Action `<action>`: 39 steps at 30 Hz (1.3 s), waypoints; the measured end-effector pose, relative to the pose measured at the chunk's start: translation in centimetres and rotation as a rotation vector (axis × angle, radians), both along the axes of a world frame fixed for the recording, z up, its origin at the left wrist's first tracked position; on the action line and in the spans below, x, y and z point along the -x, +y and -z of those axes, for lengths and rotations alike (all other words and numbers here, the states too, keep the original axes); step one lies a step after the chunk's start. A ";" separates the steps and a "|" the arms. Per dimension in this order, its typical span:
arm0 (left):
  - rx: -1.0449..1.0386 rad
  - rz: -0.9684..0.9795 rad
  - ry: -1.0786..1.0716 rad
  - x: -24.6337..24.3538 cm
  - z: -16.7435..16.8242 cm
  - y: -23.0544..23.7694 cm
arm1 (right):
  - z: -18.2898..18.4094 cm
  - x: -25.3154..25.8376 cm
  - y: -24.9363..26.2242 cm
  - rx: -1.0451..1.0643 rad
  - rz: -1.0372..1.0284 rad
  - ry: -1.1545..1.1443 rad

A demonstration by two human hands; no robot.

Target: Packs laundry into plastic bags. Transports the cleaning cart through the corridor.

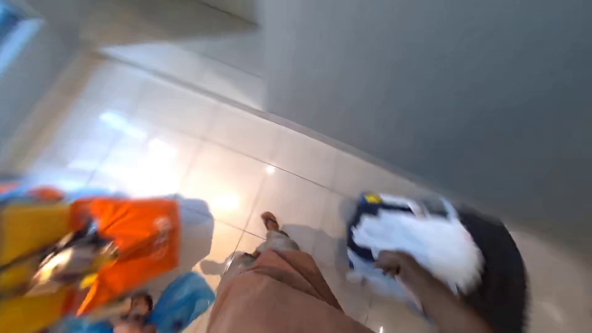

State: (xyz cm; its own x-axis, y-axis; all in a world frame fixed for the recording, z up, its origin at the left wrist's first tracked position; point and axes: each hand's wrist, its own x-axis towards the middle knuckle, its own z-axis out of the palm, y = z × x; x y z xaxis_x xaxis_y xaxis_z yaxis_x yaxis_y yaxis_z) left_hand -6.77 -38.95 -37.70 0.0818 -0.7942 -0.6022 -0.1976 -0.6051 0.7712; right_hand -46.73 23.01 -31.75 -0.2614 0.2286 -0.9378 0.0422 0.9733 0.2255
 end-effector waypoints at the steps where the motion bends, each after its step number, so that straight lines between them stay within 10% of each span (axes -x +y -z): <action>1: 0.004 -0.093 -0.089 1.1 -0.9 -0.3 | 4.1 3.3 -4.7 0.079 -0.030 0.001; 6: 0.038 -0.671 0.063 -0.2 -2.6 -3.9 | 10.8 12.3 -39.8 0.553 -0.392 0.351; 11: 0.050 -0.852 0.318 -2.0 -3.2 -9.2 | 3.0 9.8 -72.6 0.951 -0.777 0.177; 16: 0.108 -1.091 0.392 -3.6 -5.0 -14.0 | -5.2 -4.2 -91.2 1.412 -0.599 0.074; 22: 0.225 -1.207 0.239 -8.6 -9.6 -17.7 | -6.6 -17.4 -99.5 1.304 -1.057 0.440; 28: 0.034 -0.817 -0.250 -9.6 -10.8 -20.7 | -6.4 -14.6 -103.7 1.190 -1.153 0.336; 33: 0.197 -0.953 -0.675 -4.0 -10.9 -22.7 | -6.2 -13.5 -105.6 1.242 -1.149 0.274; 34: -0.134 -0.755 -0.337 -3.3 -18.4 -22.3 | -6.1 -13.1 -105.6 1.260 -1.147 0.258; 36: -0.183 -0.972 -0.184 -0.3 -23.5 -22.9 | -5.6 -12.6 -105.2 1.300 -1.143 0.212; 39: 0.026 -0.998 -0.200 -0.3 -19.1 -21.2 | -4.7 -11.9 -104.4 1.360 -1.152 0.187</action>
